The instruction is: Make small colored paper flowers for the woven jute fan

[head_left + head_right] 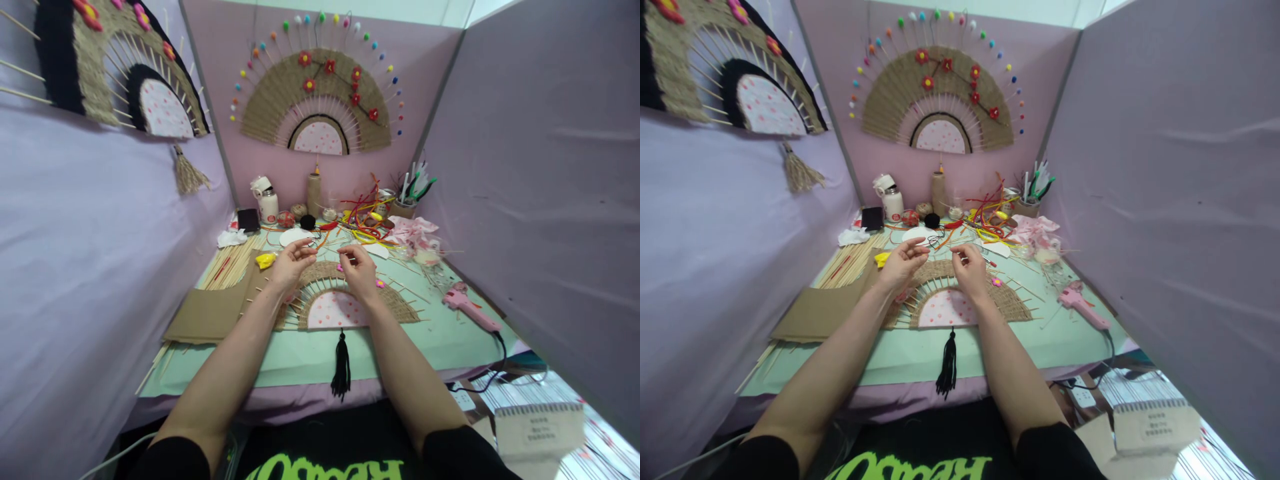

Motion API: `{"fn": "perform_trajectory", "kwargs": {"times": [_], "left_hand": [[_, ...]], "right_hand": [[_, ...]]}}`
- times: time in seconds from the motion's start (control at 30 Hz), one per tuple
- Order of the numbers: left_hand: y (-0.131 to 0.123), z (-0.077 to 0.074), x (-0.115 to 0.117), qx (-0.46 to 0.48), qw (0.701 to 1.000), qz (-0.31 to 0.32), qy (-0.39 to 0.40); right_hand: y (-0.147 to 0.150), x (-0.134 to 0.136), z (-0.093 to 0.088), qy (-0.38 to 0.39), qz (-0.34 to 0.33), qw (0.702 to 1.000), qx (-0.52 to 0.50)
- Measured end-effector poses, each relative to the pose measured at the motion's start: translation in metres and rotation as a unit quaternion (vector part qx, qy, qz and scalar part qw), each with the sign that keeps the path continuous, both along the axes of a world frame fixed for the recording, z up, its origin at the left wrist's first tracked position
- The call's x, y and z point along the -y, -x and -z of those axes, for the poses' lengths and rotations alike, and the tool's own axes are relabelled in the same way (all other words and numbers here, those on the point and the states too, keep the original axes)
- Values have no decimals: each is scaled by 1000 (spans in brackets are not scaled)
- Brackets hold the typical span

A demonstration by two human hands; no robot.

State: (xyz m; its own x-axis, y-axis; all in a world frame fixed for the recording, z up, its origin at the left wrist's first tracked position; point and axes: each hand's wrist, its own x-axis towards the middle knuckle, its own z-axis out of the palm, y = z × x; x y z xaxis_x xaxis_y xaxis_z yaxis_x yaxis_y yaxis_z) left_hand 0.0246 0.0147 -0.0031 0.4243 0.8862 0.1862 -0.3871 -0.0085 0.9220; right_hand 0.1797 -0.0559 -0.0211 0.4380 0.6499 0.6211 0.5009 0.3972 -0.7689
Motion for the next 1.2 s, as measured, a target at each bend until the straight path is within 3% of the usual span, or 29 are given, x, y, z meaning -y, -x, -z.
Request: {"fn": "perform_trajectory", "kwargs": {"times": [0.27, 0.5, 0.77, 0.9, 1.07, 1.2], "left_hand": [[3, -3, 4, 23, 998, 51, 22], [0, -7, 4, -5, 1000, -5, 21], [4, -9, 4, 2, 996, 8, 85], [2, -6, 7, 6, 997, 47, 63], [0, -6, 10, -11, 999, 46, 15], [0, -6, 11, -15, 999, 42, 26]], "right_hand": [[-1, 1, -1, 4, 5, 1000, 5], [-2, 2, -1, 4, 7, 1000, 12], [-4, 3, -6, -11, 27, 1000, -5], [-4, 2, -4, -13, 8, 1000, 4], [-2, 1, -1, -3, -17, 1000, 19], [1, 3, -1, 1, -35, 999, 23]]}}
